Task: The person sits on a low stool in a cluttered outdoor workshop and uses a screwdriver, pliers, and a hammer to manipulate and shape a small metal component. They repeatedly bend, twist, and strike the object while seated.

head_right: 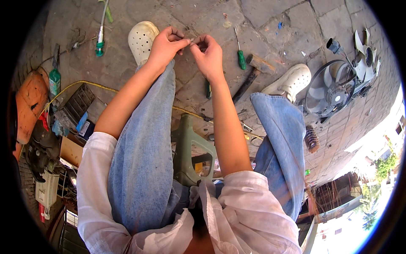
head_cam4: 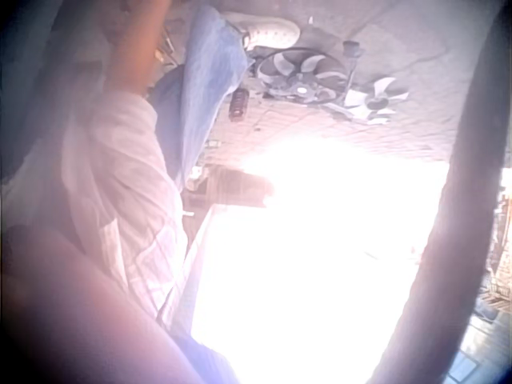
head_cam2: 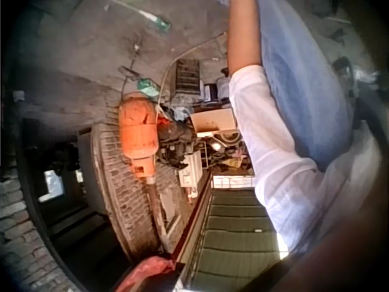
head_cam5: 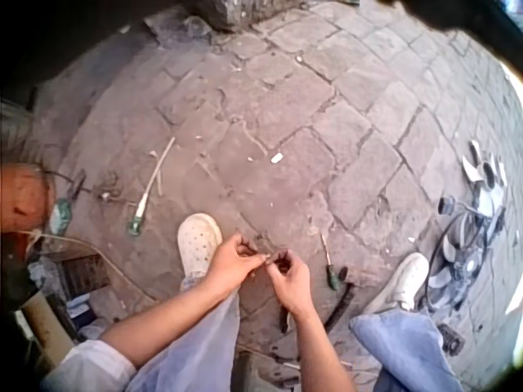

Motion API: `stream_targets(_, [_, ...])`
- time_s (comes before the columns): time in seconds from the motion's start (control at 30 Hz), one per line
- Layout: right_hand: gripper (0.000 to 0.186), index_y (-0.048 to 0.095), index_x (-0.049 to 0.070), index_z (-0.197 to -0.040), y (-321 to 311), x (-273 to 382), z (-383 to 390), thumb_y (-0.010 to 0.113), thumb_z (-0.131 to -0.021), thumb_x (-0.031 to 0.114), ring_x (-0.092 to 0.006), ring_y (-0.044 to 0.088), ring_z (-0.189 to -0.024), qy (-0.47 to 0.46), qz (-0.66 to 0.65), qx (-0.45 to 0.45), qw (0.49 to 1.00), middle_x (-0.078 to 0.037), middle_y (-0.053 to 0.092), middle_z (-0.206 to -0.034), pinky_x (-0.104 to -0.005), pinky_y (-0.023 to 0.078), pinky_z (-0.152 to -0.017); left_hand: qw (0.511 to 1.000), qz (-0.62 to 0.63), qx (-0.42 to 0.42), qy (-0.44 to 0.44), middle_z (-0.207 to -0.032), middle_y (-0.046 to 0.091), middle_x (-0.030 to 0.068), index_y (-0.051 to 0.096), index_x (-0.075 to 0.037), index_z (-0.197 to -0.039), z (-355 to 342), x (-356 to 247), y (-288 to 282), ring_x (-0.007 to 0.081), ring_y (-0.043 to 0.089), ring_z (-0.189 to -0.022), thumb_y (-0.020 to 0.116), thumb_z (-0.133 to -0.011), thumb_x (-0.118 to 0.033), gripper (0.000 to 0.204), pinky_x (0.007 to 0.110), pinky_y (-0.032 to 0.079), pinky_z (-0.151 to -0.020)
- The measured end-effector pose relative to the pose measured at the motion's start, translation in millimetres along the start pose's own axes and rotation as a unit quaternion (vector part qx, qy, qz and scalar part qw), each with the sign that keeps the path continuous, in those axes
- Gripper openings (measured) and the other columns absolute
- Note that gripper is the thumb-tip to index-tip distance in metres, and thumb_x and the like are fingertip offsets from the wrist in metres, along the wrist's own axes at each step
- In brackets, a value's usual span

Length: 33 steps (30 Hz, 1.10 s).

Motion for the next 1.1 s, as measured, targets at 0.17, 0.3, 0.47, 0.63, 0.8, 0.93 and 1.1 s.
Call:
stream_targets(0.17, [0.014, 0.055, -0.003, -0.089, 1, -12, 16, 0.065, -0.08, 0.002, -0.007, 0.059, -0.071, 0.035, -0.05, -0.001, 0.998, -0.003, 0.062, -0.08, -0.0207, 0.048, -0.063, 0.999, -0.034, 0.029, 0.014, -0.075, 0.065, 0.0094, 0.054, 0.002, -0.089, -1, 9, 3, 0.0137, 0.062, -0.062, 0.069, -0.075, -0.005, 0.022, 0.027, 0.05, -0.053])
stream_targets(0.3, [0.014, 0.055, -0.003, -0.089, -4, -18, 18, 0.066, -0.081, 0.002, -0.0067, 0.059, -0.072, 0.041, -0.114, -0.012, 0.993, -0.004, 0.062, -0.082, -0.0207, 0.048, -0.063, 0.998, -0.051, 0.035, 0.027, -0.075, 0.065, 0.0095, 0.054, 0.002, -0.09, 1, 7, 6, 0.014, 0.062, -0.061, 0.069, -0.075, -0.005, 0.022, 0.027, 0.05, -0.054])
stream_targets(0.47, [0.013, 0.056, -0.002, -0.086, -10, -1, 16, 0.067, -0.08, 0.001, -0.0073, 0.059, -0.072, 0.007, -0.096, -0.024, 0.995, -0.003, 0.063, -0.081, -0.022, 0.049, -0.065, 0.995, -0.065, 0.053, 0.056, -0.078, 0.065, 0.008, 0.053, 0.001, -0.091, 5, -7, 11, 0.0128, 0.062, -0.067, 0.069, -0.077, -0.005, 0.022, 0.026, 0.051, -0.059])
stream_targets(0.63, [0.012, 0.058, 0.0, -0.081, -16, 24, 15, 0.068, -0.075, -0.001, -0.0103, 0.061, -0.071, -0.118, 0.002, -0.032, 0.992, -0.004, 0.064, -0.078, -0.0248, 0.049, -0.067, 0.99, -0.078, 0.081, 0.086, -0.082, 0.063, 0.0048, 0.052, -0.002, -0.093, 10, -20, 15, 0.0096, 0.06, -0.074, 0.068, -0.081, -0.003, 0.02, 0.024, 0.052, -0.064])
stream_targets(0.8, [0.014, 0.059, 0.0, -0.083, -15, 47, 19, 0.069, -0.074, -0.001, -0.0142, 0.062, -0.071, -0.191, 0.102, -0.036, 0.976, -0.007, 0.065, -0.078, -0.0267, 0.05, -0.068, 0.991, -0.065, 0.079, 0.081, -0.083, 0.063, 0.0045, 0.052, -0.002, -0.093, 11, -22, 15, 0.0092, 0.06, -0.074, 0.067, -0.081, -0.003, 0.019, 0.024, 0.051, -0.065])
stream_targets(0.93, [0.015, 0.06, 0.0, -0.086, -11, 44, 19, 0.07, -0.074, -0.001, -0.0155, 0.063, -0.071, -0.191, 0.075, -0.017, 0.979, -0.008, 0.065, -0.079, -0.0276, 0.051, -0.068, 0.992, -0.066, 0.07, 0.084, -0.083, 0.062, 0.0046, 0.052, -0.001, -0.093, 9, -16, 11, 0.0092, 0.06, -0.074, 0.067, -0.081, -0.002, 0.019, 0.024, 0.051, -0.064])
stream_targets(1.1, [0.012, 0.063, 0.001, -0.087, -26, 5, 14, 0.068, -0.076, 0.002, -0.0166, 0.064, -0.071, -0.058, 0.055, -0.128, 0.988, -0.009, 0.066, -0.079, -0.0276, 0.051, -0.068, 0.998, -0.002, 0.003, 0.057, -0.079, 0.063, 0.0061, 0.053, 0.0, -0.094, 3, -3, -9, 0.0104, 0.058, -0.066, 0.069, -0.078, -0.005, 0.023, 0.025, 0.048, -0.058])
Point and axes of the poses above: each hand's wrist, its own z-axis away from the middle knuckle, its own y-axis out of the palm, x = y × z, the point moved 9 cm from there along -z, towards the middle knuckle
